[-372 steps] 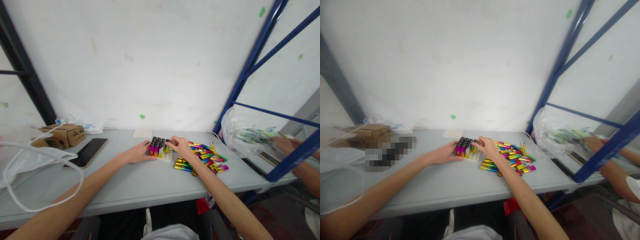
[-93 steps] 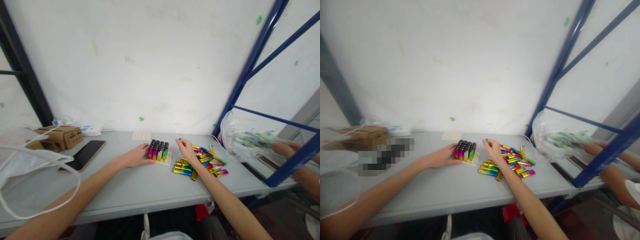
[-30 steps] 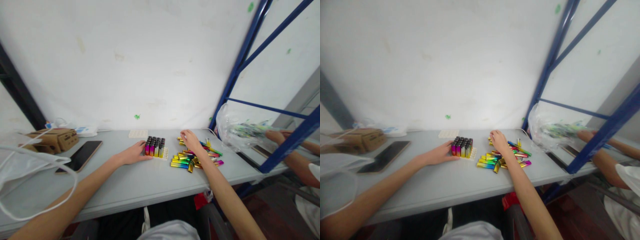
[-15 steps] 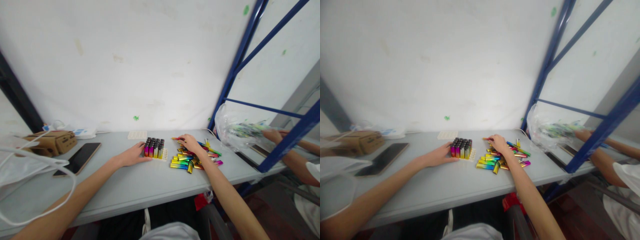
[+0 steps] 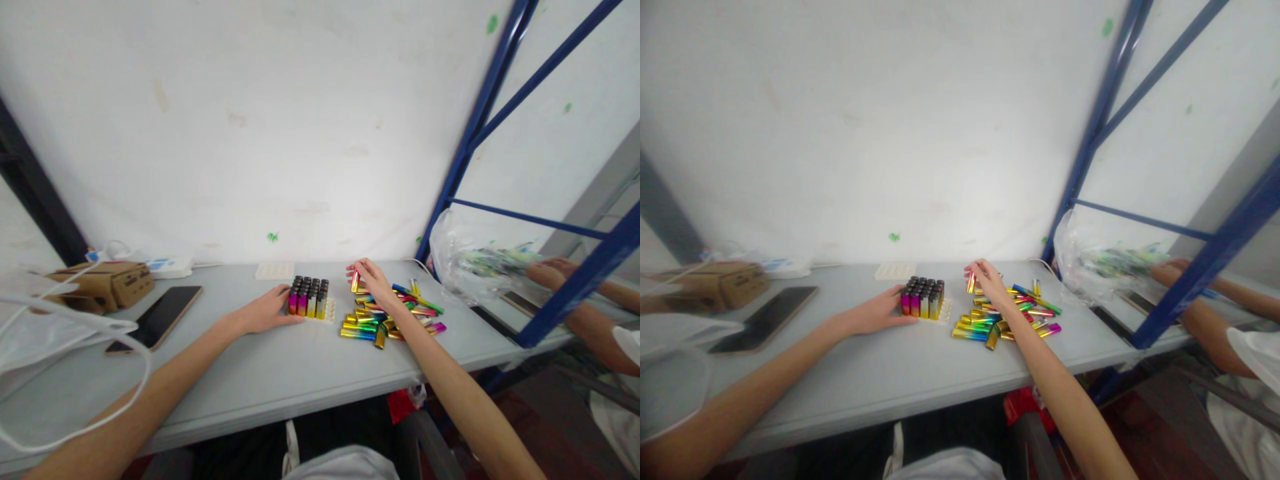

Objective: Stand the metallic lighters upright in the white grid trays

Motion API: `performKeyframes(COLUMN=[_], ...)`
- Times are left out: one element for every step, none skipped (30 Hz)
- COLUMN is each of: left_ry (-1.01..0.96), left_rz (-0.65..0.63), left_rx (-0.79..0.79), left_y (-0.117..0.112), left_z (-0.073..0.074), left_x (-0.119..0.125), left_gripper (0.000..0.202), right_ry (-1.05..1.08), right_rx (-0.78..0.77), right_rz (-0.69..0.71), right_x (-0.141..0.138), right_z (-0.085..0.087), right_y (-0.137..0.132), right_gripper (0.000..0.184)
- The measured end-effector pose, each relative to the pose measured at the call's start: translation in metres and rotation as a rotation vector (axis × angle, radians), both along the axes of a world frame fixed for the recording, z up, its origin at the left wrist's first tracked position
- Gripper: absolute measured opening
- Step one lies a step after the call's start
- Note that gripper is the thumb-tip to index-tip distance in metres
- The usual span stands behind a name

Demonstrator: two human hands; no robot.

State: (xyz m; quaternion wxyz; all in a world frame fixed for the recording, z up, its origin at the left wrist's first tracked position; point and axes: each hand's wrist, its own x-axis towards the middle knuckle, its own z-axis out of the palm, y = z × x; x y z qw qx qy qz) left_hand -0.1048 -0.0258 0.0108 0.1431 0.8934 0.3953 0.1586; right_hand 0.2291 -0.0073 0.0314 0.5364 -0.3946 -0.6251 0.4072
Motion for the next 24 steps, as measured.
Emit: performKeyframes(left_ry=[-0.004, -0.007, -0.009, -0.010, -0.011, -0.013, -0.019, -0.026, -0.034, -0.040, -0.044, -0.045, -0.044, -0.043, -0.042, -0.042, -0.041, -0.038, -0.033, -0.029, -0.027, -0.027, -0.030, -0.034], left_rz=[-0.001, -0.003, -0.005, -0.007, -0.008, -0.007, -0.007, -0.006, -0.007, -0.007, -0.008, -0.008, -0.009, -0.010, -0.012, -0.012, -0.012, -0.010, -0.009, -0.009, -0.010, -0.011, -0.013, -0.014], left_rx=[0.003, 0.007, 0.009, 0.010, 0.008, 0.007, 0.006, 0.007, 0.007, 0.008, 0.008, 0.008, 0.006, 0.006, 0.007, 0.008, 0.008, 0.006, 0.002, -0.002, -0.005, -0.007, -0.006, -0.002], left_y=[0.000, 0.000, 0.000, -0.001, -0.001, -0.001, -0.001, -0.001, -0.001, -0.001, 0.000, 0.001, 0.002, 0.003, 0.003, 0.004, 0.004, 0.004, 0.003, 0.003, 0.002, 0.002, 0.001, 0.001], left_z=[0.000, 0.000, 0.000, 0.000, 0.001, 0.001, 0.001, 0.000, 0.000, -0.001, -0.002, -0.002, -0.003, -0.004, -0.005, -0.005, -0.005, -0.005, -0.005, -0.004, -0.003, -0.003, -0.002, -0.002], left_x=[0.000, 0.000, 0.000, 0.000, 0.000, 0.000, 0.000, 0.000, 0.000, 0.000, -0.001, -0.001, -0.001, -0.002, -0.002, -0.002, -0.002, -0.002, -0.002, -0.001, -0.001, -0.001, -0.001, -0.001], left_gripper=[0.066, 0.066, 0.066, 0.066, 0.066, 0.066, 0.067, 0.067, 0.067, 0.067, 0.067, 0.067, 0.067, 0.067, 0.067, 0.066, 0.066, 0.066, 0.066, 0.067, 0.067, 0.067, 0.067, 0.066], right_ry=[0.039, 0.062, 0.070, 0.066, 0.052, 0.031, 0.003, -0.035, -0.082, -0.135, -0.195, -0.256, -0.314, -0.363, -0.400, -0.427, -0.447, -0.462, -0.477, -0.490, -0.501, -0.507, -0.509, -0.511], right_rx=[-0.032, -0.053, -0.064, -0.063, -0.059, -0.054, -0.052, -0.051, -0.044, -0.023, 0.012, 0.058, 0.107, 0.150, 0.180, 0.196, 0.203, 0.206, 0.208, 0.212, 0.219, 0.227, 0.235, 0.242], right_rz=[0.036, 0.066, 0.088, 0.099, 0.105, 0.106, 0.104, 0.098, 0.085, 0.062, 0.032, -0.002, -0.030, -0.048, -0.061, -0.074, -0.089, -0.108, -0.132, -0.156, -0.175, -0.188, -0.198, -0.204], right_x=[-0.002, -0.005, -0.007, -0.009, -0.011, -0.013, -0.015, -0.016, -0.017, -0.018, -0.019, -0.019, -0.020, -0.020, -0.020, -0.020, -0.021, -0.020, -0.020, -0.020, -0.020, -0.019, -0.019, -0.019], right_z=[0.001, 0.002, 0.003, 0.003, 0.003, 0.003, 0.003, 0.003, 0.002, 0.001, 0.001, 0.000, -0.001, -0.001, -0.002, -0.002, -0.003, -0.003, -0.004, -0.004, -0.004, -0.004, -0.004, -0.003], right_y=[-0.003, -0.005, -0.007, -0.009, -0.010, -0.010, -0.011, -0.011, -0.012, -0.012, -0.013, -0.013, -0.014, -0.014, -0.014, -0.014, -0.014, -0.013, -0.013, -0.012, -0.012, -0.012, -0.012, -0.013], right_gripper=[0.055, 0.055, 0.055, 0.055, 0.055, 0.054, 0.053, 0.052, 0.051, 0.050, 0.050, 0.050, 0.051, 0.051, 0.052, 0.053, 0.053, 0.053, 0.052, 0.050, 0.047, 0.044, 0.041, 0.038])
